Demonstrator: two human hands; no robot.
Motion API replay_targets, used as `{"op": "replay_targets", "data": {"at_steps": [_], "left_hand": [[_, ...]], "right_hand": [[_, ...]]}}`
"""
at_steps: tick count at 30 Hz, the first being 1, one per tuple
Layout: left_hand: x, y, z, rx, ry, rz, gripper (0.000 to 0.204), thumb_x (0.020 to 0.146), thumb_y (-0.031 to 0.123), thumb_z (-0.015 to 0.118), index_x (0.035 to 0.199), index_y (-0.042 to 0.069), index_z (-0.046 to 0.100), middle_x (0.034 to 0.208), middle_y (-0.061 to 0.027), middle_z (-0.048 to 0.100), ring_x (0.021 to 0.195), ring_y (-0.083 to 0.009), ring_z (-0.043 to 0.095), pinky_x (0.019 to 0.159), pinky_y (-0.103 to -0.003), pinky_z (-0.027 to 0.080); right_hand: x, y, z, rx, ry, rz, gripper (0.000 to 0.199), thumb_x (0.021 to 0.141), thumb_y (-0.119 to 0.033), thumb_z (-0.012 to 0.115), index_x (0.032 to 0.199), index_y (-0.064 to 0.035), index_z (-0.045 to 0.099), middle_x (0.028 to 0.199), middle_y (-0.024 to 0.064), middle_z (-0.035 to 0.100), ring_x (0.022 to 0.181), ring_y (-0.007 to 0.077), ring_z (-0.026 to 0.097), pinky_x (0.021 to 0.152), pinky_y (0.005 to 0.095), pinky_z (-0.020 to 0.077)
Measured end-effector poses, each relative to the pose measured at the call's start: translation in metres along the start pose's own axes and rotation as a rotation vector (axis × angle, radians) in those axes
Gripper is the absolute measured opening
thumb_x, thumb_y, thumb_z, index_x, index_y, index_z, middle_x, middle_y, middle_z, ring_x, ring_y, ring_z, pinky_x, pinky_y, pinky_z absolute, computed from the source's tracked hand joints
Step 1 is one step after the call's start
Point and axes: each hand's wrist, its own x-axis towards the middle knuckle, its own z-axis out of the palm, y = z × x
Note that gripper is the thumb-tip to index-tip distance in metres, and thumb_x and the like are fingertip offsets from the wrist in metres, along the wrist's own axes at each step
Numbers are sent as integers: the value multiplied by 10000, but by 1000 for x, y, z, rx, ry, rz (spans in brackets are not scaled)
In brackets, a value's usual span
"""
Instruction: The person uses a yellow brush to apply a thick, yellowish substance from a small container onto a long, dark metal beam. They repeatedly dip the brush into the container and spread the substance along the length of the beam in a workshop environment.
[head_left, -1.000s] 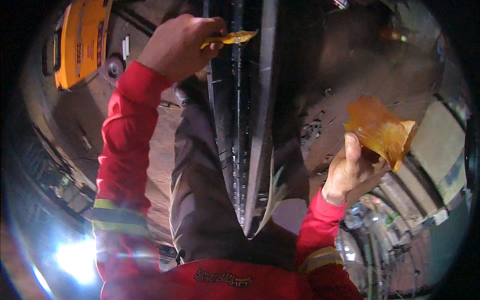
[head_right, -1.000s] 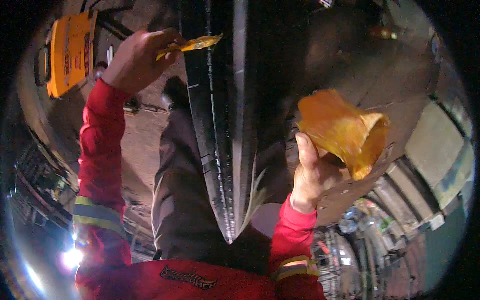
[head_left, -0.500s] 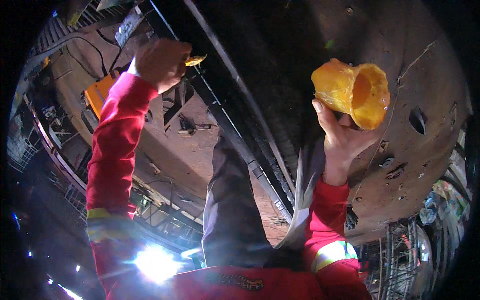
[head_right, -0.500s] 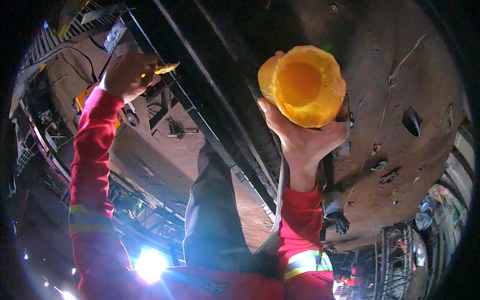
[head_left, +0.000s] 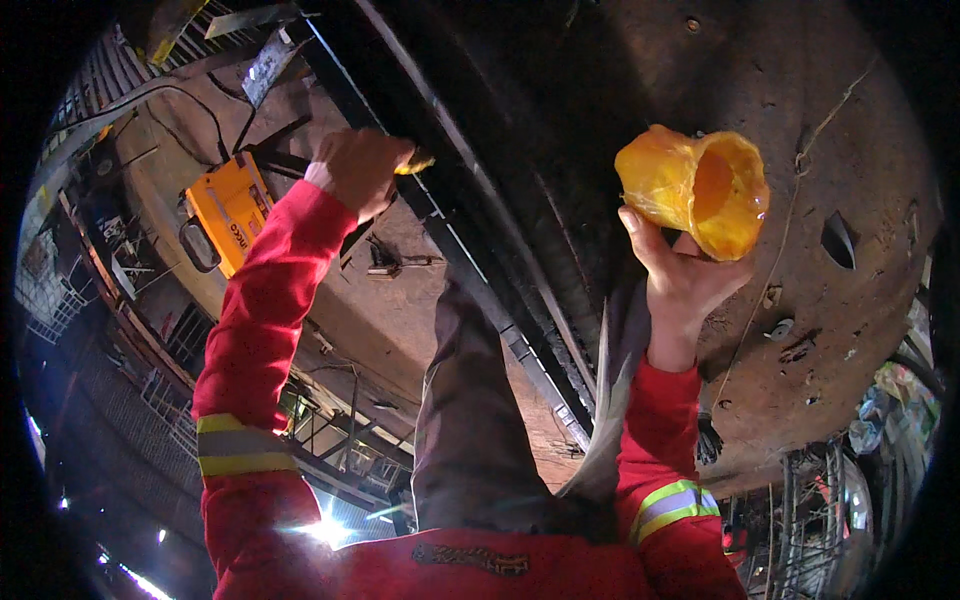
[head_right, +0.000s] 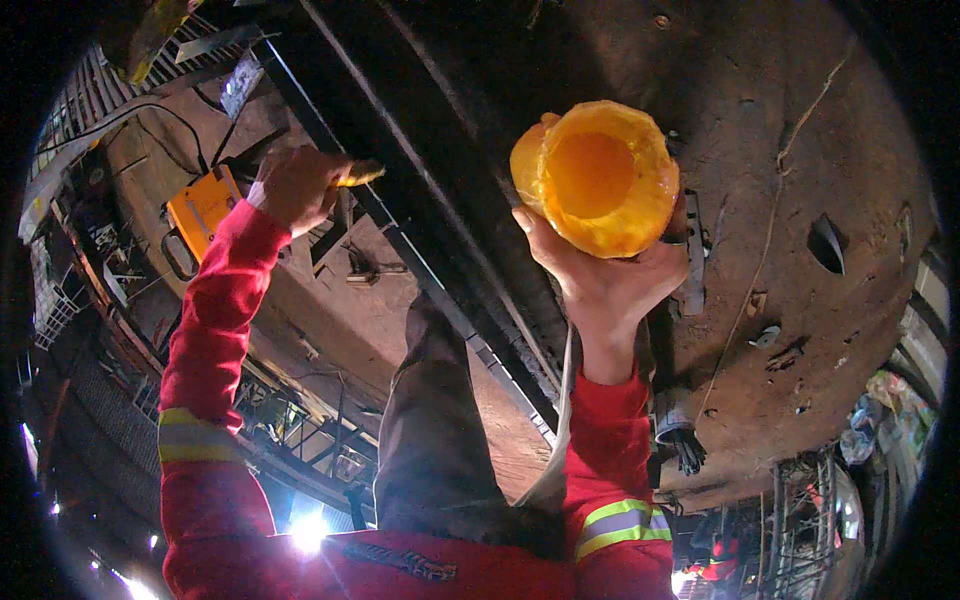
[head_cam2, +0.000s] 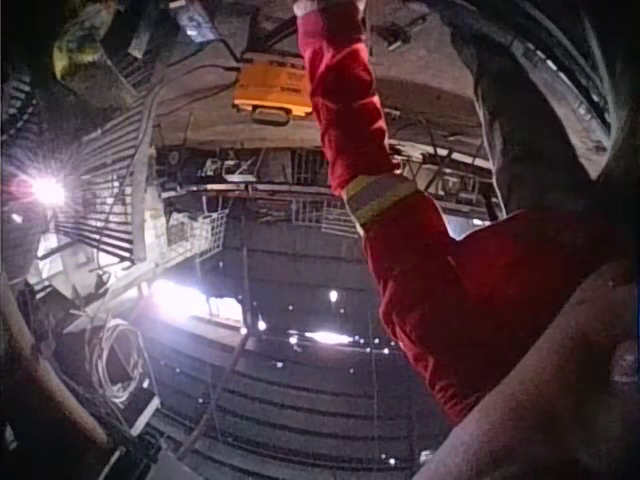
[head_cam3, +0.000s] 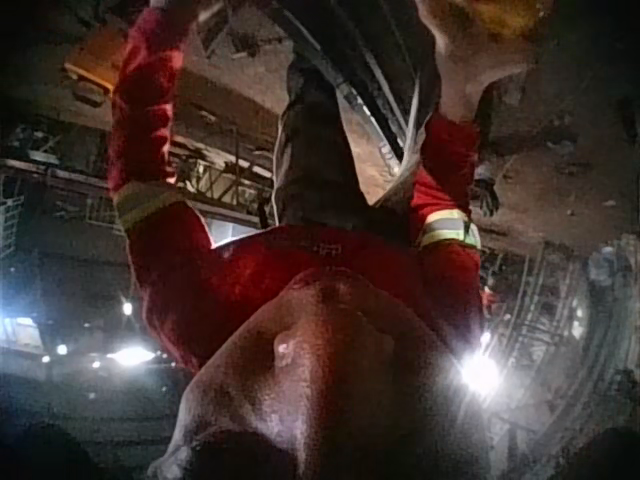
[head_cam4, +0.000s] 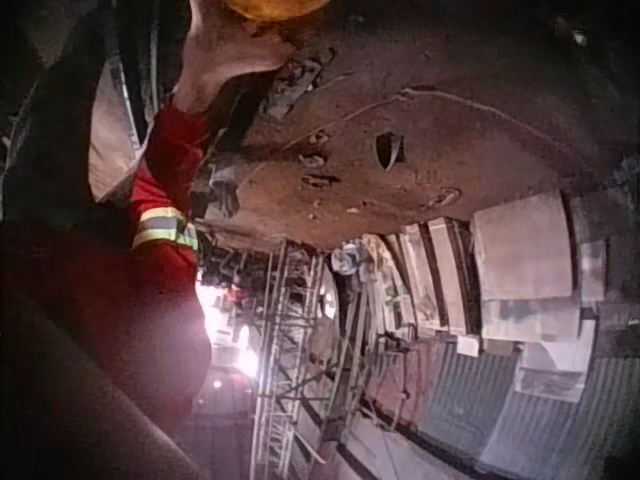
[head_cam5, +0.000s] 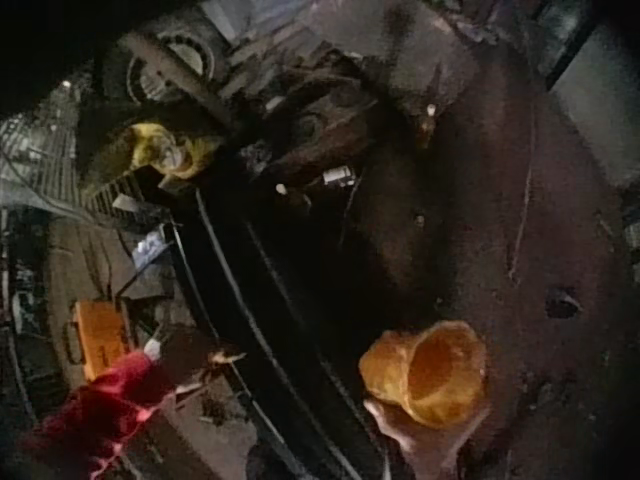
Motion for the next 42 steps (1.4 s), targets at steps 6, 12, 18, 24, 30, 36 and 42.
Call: {"op": "replay_targets", "data": {"at_steps": [6, 12, 18, 24, 30, 36, 42], "left_hand": [[25, -20, 35, -86, -31, -58, 77, 774, 71, 632, 851, 75, 631, 739, -179, 646, 718, -396, 647, 645, -468, 531], [27, -22, 23, 35, 1, -14, 79, 775, 145, 635, 823, 82, 641, 728, -153, 655, 712, -366, 663, 631, -475, 533], [35, -17, 11, 63, -172, -25, 108, 768, 151, 646, 853, 87, 663, 802, -151, 679, 793, -343, 680, 692, -462, 548], [44, -6, -20, 171, -400, -139, 180, 755, 192, 683, 899, 85, 680, 911, -159, 691, 885, -336, 677, 756, -443, 548], [17, -8, -55, 149, -67, -65, 165, 761, 221, 693, 860, 92, 662, 824, -138, 679, 792, -332, 675, 698, -465, 534], [-44, 8, -21, -174, 79, -148, 99, 778, 171, 636, 869, 133, 638, 684, -151, 636, 646, -351, 649, 570, -448, 517], [-81, 7, 83, -224, 417, -215, 259, 797, 138, 619, 1053, 163, 649, 641, -133, 602, 584, -347, 619, 507, -451, 473]], "right_hand": [[-3, -1, 10, 104, 3, 77, 571, 618, -58, 890, 1100, 53, 606, 1050, 110, 657, 937, 196, 670, 870, 361, 548], [-8, -4, 18, 144, 25, 72, 588, 607, -61, 896, 1106, 54, 605, 1055, 107, 656, 945, 191, 667, 873, 364, 550], [-6, -8, 20, 166, 38, 77, 569, 596, -84, 901, 1079, 55, 632, 1043, 103, 678, 916, 184, 682, 872, 347, 547], [-5, -10, 20, 245, 34, 114, 581, 583, -142, 911, 1070, 58, 668, 1038, 103, 714, 954, 189, 696, 900, 337, 539], [-4, -8, 11, 244, 64, 155, 601, 595, -156, 912, 1093, 63, 657, 1044, 112, 711, 972, 197, 693, 898, 353, 546], [5, -13, 7, 297, 62, 61, 640, 610, -22, 884, 1162, 45, 568, 1083, 119, 639, 933, 200, 669, 864, 373, 560], [-8, -34, 5, 171, -10, 133, 675, 608, 22, 865, 1198, 40, 539, 1117, 121, 621, 971, 220, 654, 855, 375, 568]]}}
